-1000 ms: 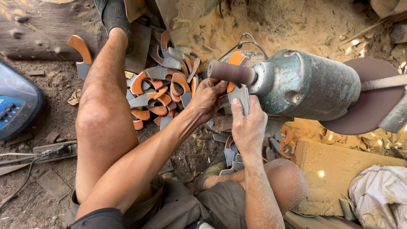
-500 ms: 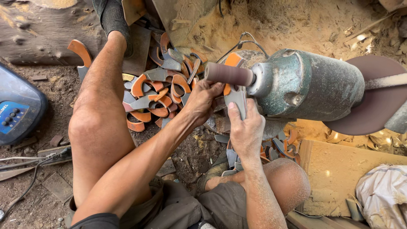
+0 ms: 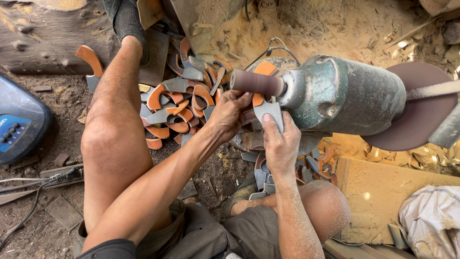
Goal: The person sits on the ground and uses a bench grinder to smooth and shape the edges of small wooden handles. They hold each handle against the rotating grinding wheel, turning it to work different sides, then set it aside and pick up another from a nearby pile.
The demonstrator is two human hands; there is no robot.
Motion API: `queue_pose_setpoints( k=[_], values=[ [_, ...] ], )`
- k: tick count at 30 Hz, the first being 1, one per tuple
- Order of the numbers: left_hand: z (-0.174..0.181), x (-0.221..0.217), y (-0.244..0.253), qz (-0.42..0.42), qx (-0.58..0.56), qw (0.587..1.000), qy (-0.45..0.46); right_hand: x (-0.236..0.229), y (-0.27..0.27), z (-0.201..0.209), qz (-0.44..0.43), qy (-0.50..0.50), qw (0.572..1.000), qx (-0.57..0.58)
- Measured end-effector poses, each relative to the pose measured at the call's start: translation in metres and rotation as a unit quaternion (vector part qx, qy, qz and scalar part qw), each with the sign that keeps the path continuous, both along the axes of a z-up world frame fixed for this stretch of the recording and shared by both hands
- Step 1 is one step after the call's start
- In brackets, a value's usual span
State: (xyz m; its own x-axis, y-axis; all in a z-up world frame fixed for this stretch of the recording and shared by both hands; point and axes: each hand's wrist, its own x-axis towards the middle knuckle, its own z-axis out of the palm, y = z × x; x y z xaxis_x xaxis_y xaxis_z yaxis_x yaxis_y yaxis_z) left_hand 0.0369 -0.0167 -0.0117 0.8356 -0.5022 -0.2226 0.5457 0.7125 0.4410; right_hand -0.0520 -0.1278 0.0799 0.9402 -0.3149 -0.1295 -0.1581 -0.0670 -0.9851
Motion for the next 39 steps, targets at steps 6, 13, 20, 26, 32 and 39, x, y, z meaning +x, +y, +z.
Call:
queue_pose_setpoints(
  k=[6, 13, 20, 26, 32, 39],
  values=[
    [-0.016, 0.021, -0.005, 0.03, 0.054, 0.998, -0.032, 0.006, 0.012, -0.013, -0.019, -0.027, 0.992, -0.12],
    [-0.02, 0.032, -0.005, 0.025, 0.034, 0.998, -0.042, 0.011, 0.015, -0.021, -0.014, -0.046, 0.987, -0.151],
    [-0.018, 0.037, -0.005, 0.038, 0.024, 0.998, -0.051, 0.014, 0.019, -0.023, -0.015, -0.055, 0.987, -0.152],
    [-0.011, 0.027, 0.0, 0.03, 0.039, 0.996, -0.075, 0.009, 0.014, -0.013, -0.015, -0.027, 0.996, -0.08],
    [0.001, 0.004, 0.011, 0.011, 0.039, 0.998, -0.047, -0.003, 0.001, -0.004, 0.008, -0.006, 1.0, 0.013],
    [0.012, -0.015, 0.025, -0.011, 0.055, 0.998, 0.002, -0.013, -0.011, 0.002, 0.039, 0.012, 0.998, 0.048]
  ],
)
